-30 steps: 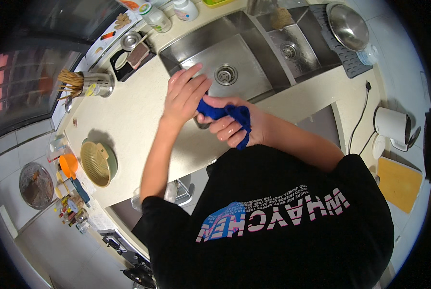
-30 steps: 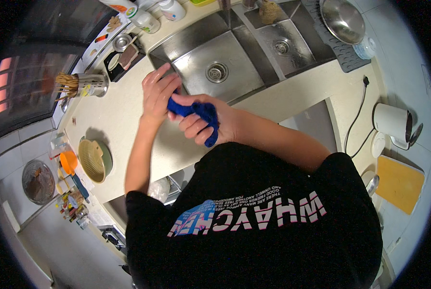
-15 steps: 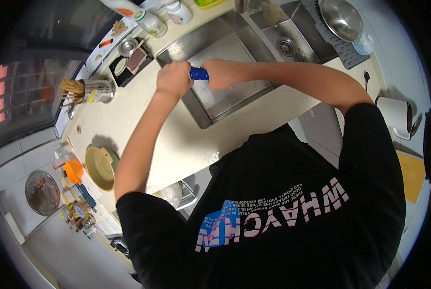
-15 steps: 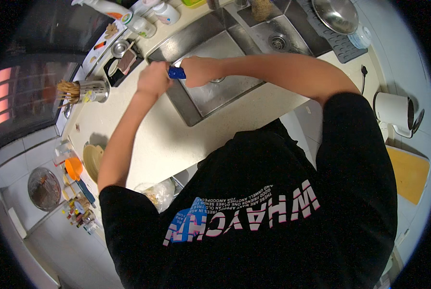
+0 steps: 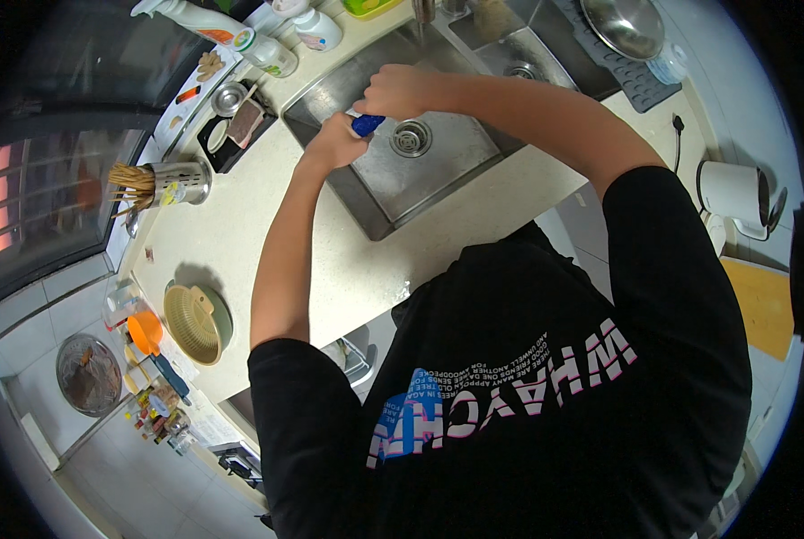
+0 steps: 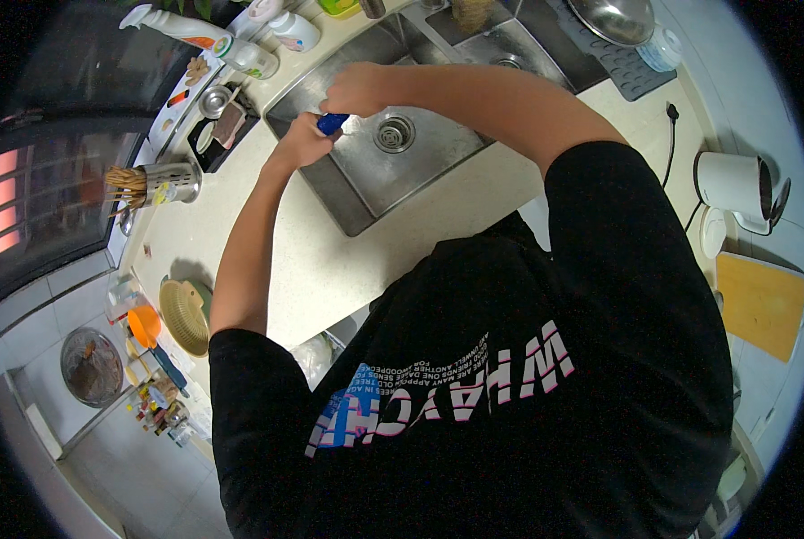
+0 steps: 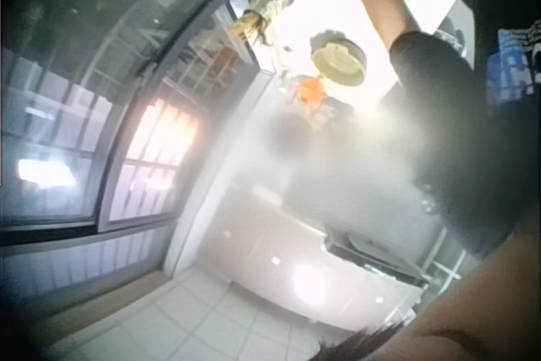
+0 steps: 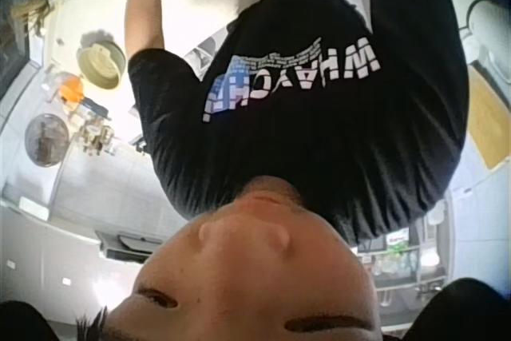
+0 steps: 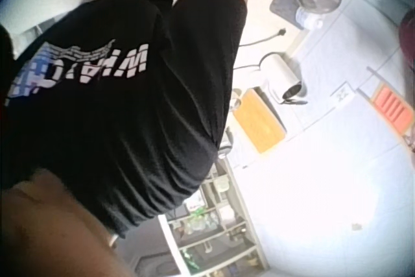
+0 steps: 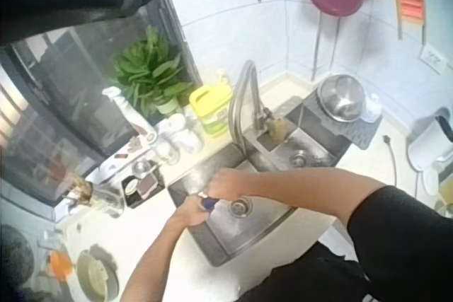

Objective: The person scrubs a stainless steel kitchen sink with a pink sponge and soap, then rinses the sponge and the sink under running water. They proceed to wipe the sink dry with a blue cloth, ensuring the surface is clean and free of water.

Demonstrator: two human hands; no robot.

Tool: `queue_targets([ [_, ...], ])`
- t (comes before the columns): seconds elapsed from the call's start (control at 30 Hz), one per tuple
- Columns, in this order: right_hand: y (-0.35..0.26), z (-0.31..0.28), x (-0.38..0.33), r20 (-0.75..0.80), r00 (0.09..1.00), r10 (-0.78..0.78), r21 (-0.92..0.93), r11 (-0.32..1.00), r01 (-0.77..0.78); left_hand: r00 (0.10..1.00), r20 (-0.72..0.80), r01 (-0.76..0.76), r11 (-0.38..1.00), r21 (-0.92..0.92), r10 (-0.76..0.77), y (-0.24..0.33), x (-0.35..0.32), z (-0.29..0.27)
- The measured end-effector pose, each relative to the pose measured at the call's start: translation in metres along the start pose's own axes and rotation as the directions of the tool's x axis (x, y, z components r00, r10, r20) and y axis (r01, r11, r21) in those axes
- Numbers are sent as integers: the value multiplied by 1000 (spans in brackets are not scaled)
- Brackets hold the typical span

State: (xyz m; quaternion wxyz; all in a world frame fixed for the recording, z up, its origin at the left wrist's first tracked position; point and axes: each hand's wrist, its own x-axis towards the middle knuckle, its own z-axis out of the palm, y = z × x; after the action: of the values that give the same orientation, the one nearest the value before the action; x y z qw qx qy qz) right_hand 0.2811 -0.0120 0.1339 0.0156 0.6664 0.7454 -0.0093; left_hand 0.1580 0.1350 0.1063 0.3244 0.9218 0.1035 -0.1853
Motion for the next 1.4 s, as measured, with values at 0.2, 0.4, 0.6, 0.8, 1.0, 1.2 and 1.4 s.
queue_targets([
  [0.2, -7, -25, -7, -15, 993, -116, -14, 993, 115, 999, -48, -43, 896, -441, 25, 31, -39, 12],
  [0.4, -30, -6, 0, -413, 902, 125, 145, 987, -70, 974, 64, 82, 78, -994, -215, 40, -58, 40],
  [0.6, -45, 78, -26, 91, 975, 201, 551, 805, -217, 999, -21, -50, 945, -322, 46, -30, -30, 76],
  [0.8, -34, 45, -35, -179, 658, 731, 859, 442, -257, 958, -31, 131, 528, -839, -286, -11, -57, 83],
  [1.0, -27, 68, -81, 373, 927, -40, 662, 711, -236, 935, 247, 285, 127, -950, -254, 7, -63, 118],
  [1.2, -35, 101, -113, 268, 900, 344, 723, 546, -423, 909, -269, -111, 438, -892, -317, 32, -36, 112],
  [1.4, -49, 114, -112, 208, 829, 519, 753, 456, -474, 604, -732, -274, 780, -562, -315, -38, 3, 42],
])
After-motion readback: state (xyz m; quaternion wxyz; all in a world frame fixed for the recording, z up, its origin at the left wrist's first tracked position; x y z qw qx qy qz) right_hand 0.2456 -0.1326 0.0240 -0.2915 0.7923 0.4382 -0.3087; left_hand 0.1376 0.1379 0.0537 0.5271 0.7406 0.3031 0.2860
